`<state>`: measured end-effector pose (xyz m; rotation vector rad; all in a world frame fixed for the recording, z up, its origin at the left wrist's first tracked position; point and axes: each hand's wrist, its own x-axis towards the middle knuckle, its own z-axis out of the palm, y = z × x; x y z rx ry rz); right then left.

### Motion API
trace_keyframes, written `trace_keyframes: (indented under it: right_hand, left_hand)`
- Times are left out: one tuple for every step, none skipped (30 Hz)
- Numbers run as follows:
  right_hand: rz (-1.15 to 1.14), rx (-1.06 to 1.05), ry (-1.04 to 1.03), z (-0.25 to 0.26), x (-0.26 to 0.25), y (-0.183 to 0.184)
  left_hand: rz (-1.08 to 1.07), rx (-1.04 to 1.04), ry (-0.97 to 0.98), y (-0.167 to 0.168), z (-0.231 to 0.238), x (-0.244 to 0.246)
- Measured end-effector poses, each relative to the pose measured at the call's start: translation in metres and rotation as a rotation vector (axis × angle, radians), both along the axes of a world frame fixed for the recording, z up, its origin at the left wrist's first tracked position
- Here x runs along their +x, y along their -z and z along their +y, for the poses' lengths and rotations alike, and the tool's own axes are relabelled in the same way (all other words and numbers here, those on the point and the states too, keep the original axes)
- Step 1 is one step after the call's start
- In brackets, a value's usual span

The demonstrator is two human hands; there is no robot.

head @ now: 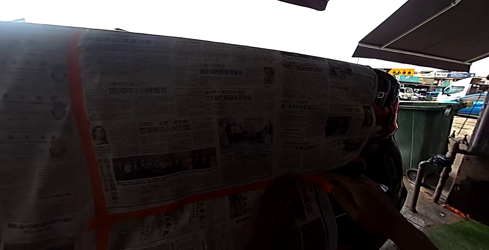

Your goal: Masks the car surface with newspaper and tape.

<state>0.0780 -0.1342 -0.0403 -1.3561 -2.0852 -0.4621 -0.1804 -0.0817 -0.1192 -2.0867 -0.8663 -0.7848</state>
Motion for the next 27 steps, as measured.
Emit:
trace_keyframes:
  right_hand:
    - [-0.025,0.006,0.152,0.0,-0.009,-0.003]
    - [-0.028,-0.022,0.284,0.0,-0.018,-0.006]
    - [-0.016,-0.063,0.381,0.002,-0.027,-0.008]
    - [-0.008,-0.111,0.454,0.005,-0.035,-0.011]
    - [-0.009,-0.169,0.512,0.007,-0.041,-0.015]
    - [-0.019,-0.198,0.554,0.011,-0.044,-0.016]
    - [-0.027,-0.19,0.573,0.016,-0.046,-0.015]
    - [-0.024,-0.191,0.579,0.019,-0.047,-0.014]
    - [-0.011,-0.215,0.579,0.021,-0.048,-0.015]
    - [0.009,-0.278,0.584,0.021,-0.05,-0.019]
    - [0.025,-0.32,0.582,0.022,-0.051,-0.022]
    - [0.039,-0.353,0.578,0.023,-0.051,-0.024]
    - [0.053,-0.377,0.575,0.024,-0.051,-0.025]
    - [0.067,-0.392,0.573,0.025,-0.05,-0.026]
    - [0.079,-0.398,0.574,0.025,-0.049,-0.026]
    - [0.085,-0.404,0.576,0.026,-0.049,-0.026]
    - [0.095,-0.404,0.572,0.026,-0.048,-0.026]
    - [0.105,-0.395,0.564,0.026,-0.047,-0.025]
    - [0.114,-0.378,0.556,0.027,-0.045,-0.024]
    - [0.131,-0.359,0.544,0.029,-0.043,-0.022]
    - [0.161,-0.347,0.534,0.03,-0.042,-0.02]
    - [0.19,-0.351,0.534,0.031,-0.042,-0.02]
    - [0.207,-0.36,0.54,0.031,-0.044,-0.02]
    - [0.209,-0.358,0.558,0.031,-0.046,-0.021]
    - [0.201,-0.339,0.589,0.031,-0.048,-0.02]
    - [0.207,-0.315,0.626,0.031,-0.048,-0.02]
    - [0.234,-0.281,0.673,0.032,-0.044,-0.019]
  left_hand:
    - [-0.003,0.003,0.001,0.001,0.0,0.0]
    - [-0.005,0.006,-0.001,0.001,0.0,0.0]
    - [-0.005,0.008,-0.006,0.001,-0.001,0.0]
    - [-0.002,0.009,-0.014,0.001,-0.001,0.0]
    - [0.0,0.013,-0.024,0.0,-0.002,0.001]
    - [0.001,0.008,-0.032,0.0,-0.003,0.003]
    - [-0.003,-0.006,-0.029,0.0,-0.003,0.005]
    - [-0.004,-0.02,-0.013,0.0,-0.003,0.007]
    - [-0.002,-0.035,0.009,-0.002,-0.002,0.009]
    - [0.008,-0.043,0.031,-0.004,0.001,0.012]
    - [0.022,-0.06,0.051,-0.007,0.004,0.015]
    - [0.038,-0.085,0.069,-0.009,0.006,0.02]
    - [0.049,-0.1,0.093,-0.011,0.008,0.024]
    - [0.058,-0.112,0.115,-0.012,0.01,0.027]
    - [0.069,-0.126,0.128,-0.013,0.012,0.029]
    - [0.077,-0.132,0.132,-0.014,0.014,0.03]
    - [0.086,-0.125,0.127,-0.015,0.015,0.03]
    - [0.095,-0.102,0.116,-0.015,0.015,0.029]
    - [0.1,-0.07,0.101,-0.016,0.015,0.028]
    - [0.105,-0.052,0.088,-0.016,0.015,0.027]
    - [0.112,-0.052,0.075,-0.015,0.015,0.026]
    - [0.118,-0.058,0.066,-0.014,0.015,0.026]
    - [0.12,-0.059,0.06,-0.013,0.016,0.027]
    - [0.116,-0.049,0.057,-0.012,0.016,0.027]
    - [0.108,-0.04,0.058,-0.011,0.017,0.028]
    - [0.096,-0.033,0.059,-0.01,0.017,0.028]
    - [0.087,-0.033,0.057,-0.01,0.017,0.027]
